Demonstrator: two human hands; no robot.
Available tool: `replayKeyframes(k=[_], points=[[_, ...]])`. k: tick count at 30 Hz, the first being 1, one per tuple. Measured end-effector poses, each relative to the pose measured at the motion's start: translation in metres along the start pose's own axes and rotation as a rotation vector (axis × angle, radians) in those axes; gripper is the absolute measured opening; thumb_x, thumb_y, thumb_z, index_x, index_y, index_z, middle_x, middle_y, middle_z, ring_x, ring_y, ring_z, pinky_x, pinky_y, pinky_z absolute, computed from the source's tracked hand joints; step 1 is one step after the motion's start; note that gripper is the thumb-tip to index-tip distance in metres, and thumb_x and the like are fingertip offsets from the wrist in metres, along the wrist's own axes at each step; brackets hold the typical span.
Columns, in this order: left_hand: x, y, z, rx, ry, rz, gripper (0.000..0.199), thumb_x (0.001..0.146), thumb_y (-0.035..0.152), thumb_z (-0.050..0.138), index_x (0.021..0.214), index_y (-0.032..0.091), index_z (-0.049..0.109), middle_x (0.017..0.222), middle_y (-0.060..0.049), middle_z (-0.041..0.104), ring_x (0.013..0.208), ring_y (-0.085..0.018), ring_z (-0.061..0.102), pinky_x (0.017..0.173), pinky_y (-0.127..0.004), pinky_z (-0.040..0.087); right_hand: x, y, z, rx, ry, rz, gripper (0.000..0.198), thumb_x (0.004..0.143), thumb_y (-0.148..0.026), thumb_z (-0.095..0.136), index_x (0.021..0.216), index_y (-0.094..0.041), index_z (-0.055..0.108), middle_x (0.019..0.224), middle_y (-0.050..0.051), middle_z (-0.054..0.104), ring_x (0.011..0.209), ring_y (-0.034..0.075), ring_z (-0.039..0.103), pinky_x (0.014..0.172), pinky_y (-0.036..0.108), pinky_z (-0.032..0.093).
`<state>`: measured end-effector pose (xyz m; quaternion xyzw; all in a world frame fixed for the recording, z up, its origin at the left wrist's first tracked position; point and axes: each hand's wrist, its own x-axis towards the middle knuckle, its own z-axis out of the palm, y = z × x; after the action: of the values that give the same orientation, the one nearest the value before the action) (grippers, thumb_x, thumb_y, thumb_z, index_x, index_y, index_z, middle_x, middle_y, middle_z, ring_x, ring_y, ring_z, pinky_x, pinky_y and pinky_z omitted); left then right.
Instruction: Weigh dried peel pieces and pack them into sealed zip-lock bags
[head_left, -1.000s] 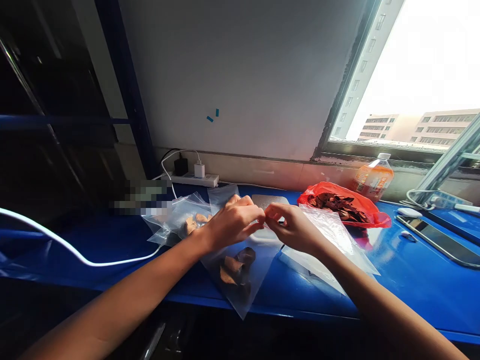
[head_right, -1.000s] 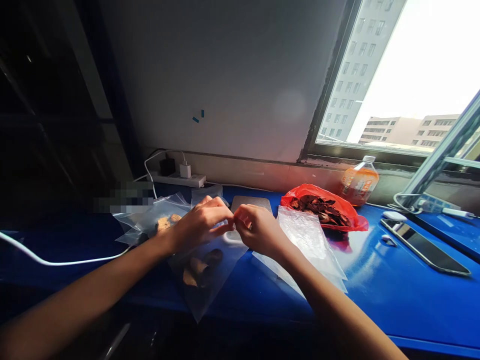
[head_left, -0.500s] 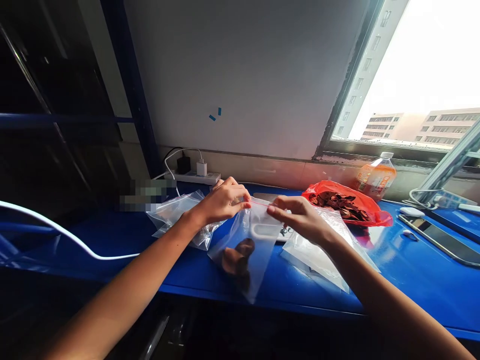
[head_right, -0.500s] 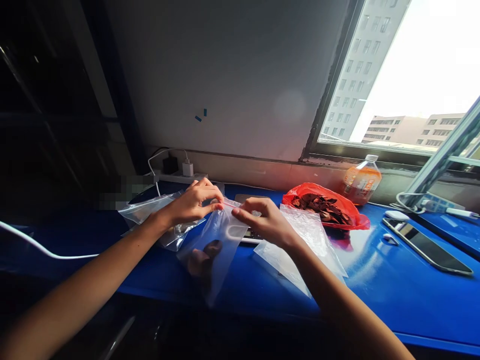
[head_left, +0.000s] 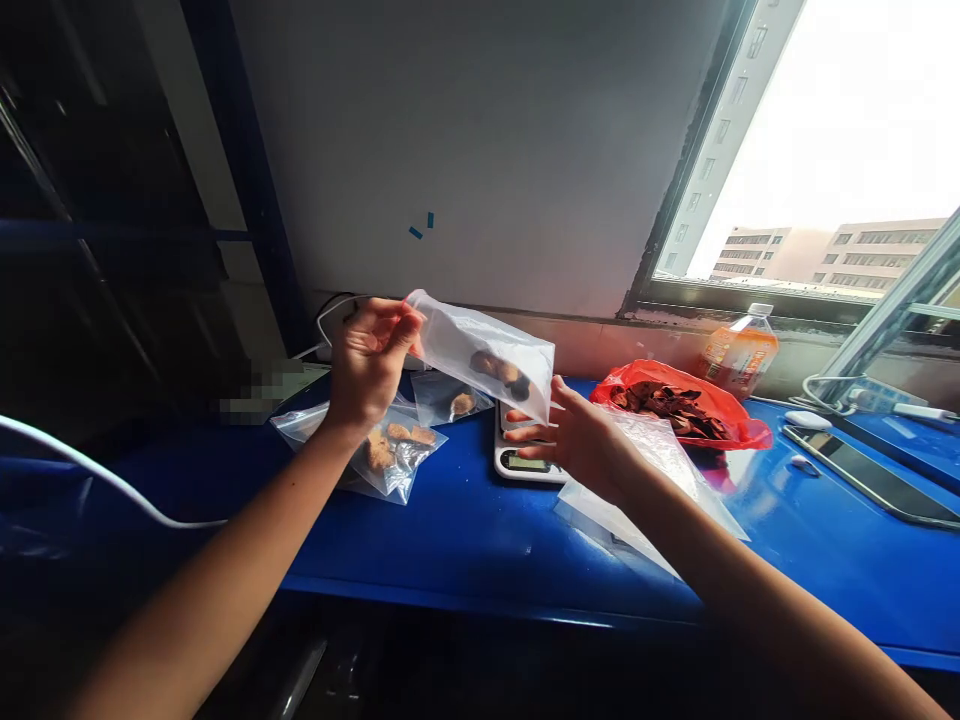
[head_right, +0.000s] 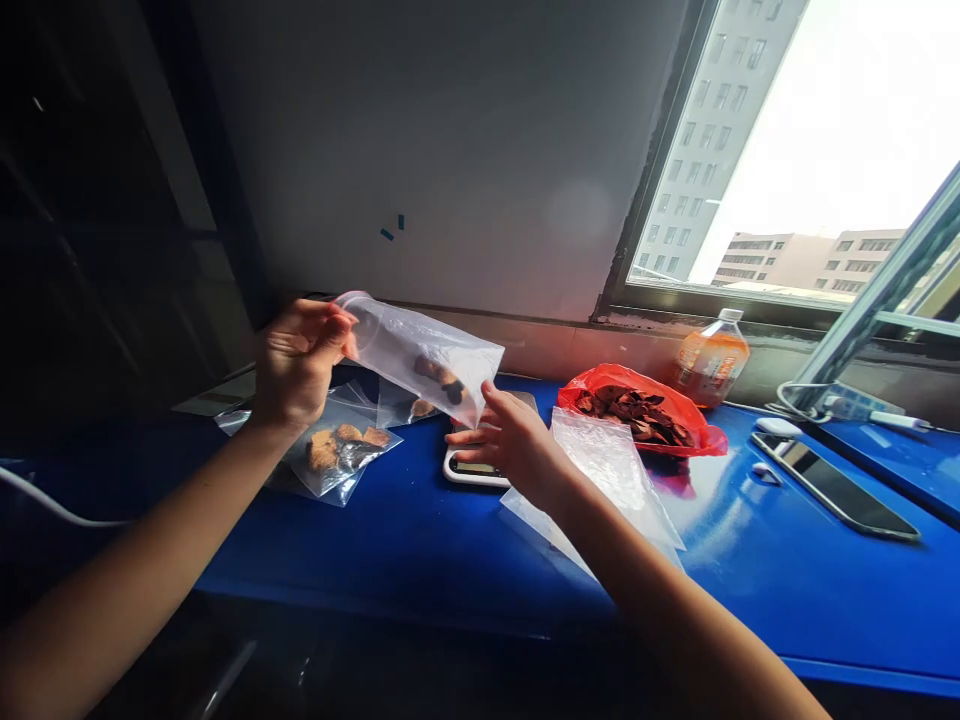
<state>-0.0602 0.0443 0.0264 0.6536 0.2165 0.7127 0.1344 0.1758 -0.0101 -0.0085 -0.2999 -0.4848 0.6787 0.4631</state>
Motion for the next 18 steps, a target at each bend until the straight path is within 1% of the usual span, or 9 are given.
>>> replayKeyframes(k=[1,3,6,9,12,13,14,16,18], points=[[-0.003,0.002,0.002,0.010,-0.040,-0.006,0.011,0.081,0.033,0.068,0.080,0.024,0.063,0.058,0.005,0.057,0.053,-0.010,0.054,0.059,-0.025,0.046,-0.001,0.001,0.004,0.035,-0.032,-0.011,0.047,0.075,-0.055,0.064,0.107,-0.022,0.056,0.101,0.007,0.065,0.083,0.021,0.067,0.069,0.034,0.055],[-0.008,0.004,0.007,0.023,-0.135,-0.029,0.011,0.080,0.034,0.067,0.082,0.024,0.062,0.059,0.005,0.059,0.057,-0.012,0.058,0.064,-0.027,0.049,-0.003,0.001,0.009,0.052,-0.010,-0.074,0.047,0.074,-0.050,0.067,0.112,-0.025,0.054,0.108,0.007,0.065,0.083,0.021,0.067,0.066,0.035,0.056],[-0.015,0.006,0.011,0.061,-0.249,-0.074,0.013,0.080,0.033,0.068,0.085,0.023,0.063,0.071,0.002,0.066,0.066,-0.013,0.063,0.070,-0.029,0.051,-0.005,-0.004,0.005,-0.013,0.147,-0.184,0.040,0.072,-0.042,0.072,0.105,-0.026,0.056,0.105,0.005,0.067,0.076,0.018,0.067,0.063,0.033,0.055],[-0.019,0.011,0.013,0.193,-0.383,-0.084,0.013,0.080,0.032,0.067,0.088,0.022,0.066,0.085,-0.001,0.071,0.075,-0.015,0.065,0.072,-0.030,0.050,-0.013,-0.017,-0.013,-0.144,0.282,-0.273,0.033,0.072,-0.039,0.072,0.098,-0.023,0.058,0.107,0.005,0.068,0.075,0.016,0.067,0.065,0.031,0.055],[-0.023,0.016,0.016,0.368,-0.522,-0.043,0.017,0.082,0.029,0.064,0.096,0.021,0.067,0.093,-0.003,0.071,0.081,-0.016,0.063,0.071,-0.030,0.049,-0.039,-0.039,-0.051,-0.296,0.413,-0.418,0.032,0.070,-0.035,0.074,0.095,-0.023,0.060,0.110,0.007,0.068,0.088,0.019,0.068,0.074,0.036,0.056],[-0.025,0.017,0.017,0.415,-0.560,-0.020,0.018,0.082,0.027,0.063,0.098,0.021,0.067,0.096,-0.004,0.071,0.083,-0.017,0.062,0.071,-0.031,0.049,-0.051,-0.048,-0.068,-0.341,0.509,-0.508,0.032,0.067,-0.034,0.076,0.092,-0.023,0.060,0.105,0.006,0.070,0.092,0.020,0.067,0.076,0.036,0.055],[-0.026,0.017,0.018,0.453,-0.597,0.007,0.019,0.082,0.026,0.062,0.099,0.021,0.066,0.098,-0.004,0.071,0.085,-0.017,0.061,0.073,-0.031,0.049,-0.064,-0.059,-0.086,-0.401,0.597,-0.539,0.033,0.065,-0.031,0.079,0.091,-0.024,0.060,0.101,0.007,0.071,0.093,0.022,0.067,0.080,0.038,0.055],[-0.028,0.016,0.021,0.503,-0.677,0.058,0.019,0.082,0.024,0.060,0.100,0.021,0.067,0.100,-0.003,0.070,0.091,-0.018,0.059,0.080,-0.033,0.049,-0.089,-0.082,-0.125,-0.602,0.769,-0.539,0.034,0.062,-0.031,0.080,0.089,-0.023,0.062,0.092,0.011,0.072,0.087,0.024,0.068,0.078,0.042,0.053],[-0.030,0.013,0.022,0.530,-0.755,0.077,0.020,0.083,0.023,0.059,0.101,0.021,0.067,0.101,-0.003,0.069,0.096,-0.020,0.058,0.086,-0.035,0.047,-0.108,-0.103,-0.160,-0.833,0.900,-0.471,0.029,0.063,-0.029,0.080,0.086,-0.023,0.063,0.089,0.015,0.071,0.080,0.021,0.068,0.071,0.041,0.051]])
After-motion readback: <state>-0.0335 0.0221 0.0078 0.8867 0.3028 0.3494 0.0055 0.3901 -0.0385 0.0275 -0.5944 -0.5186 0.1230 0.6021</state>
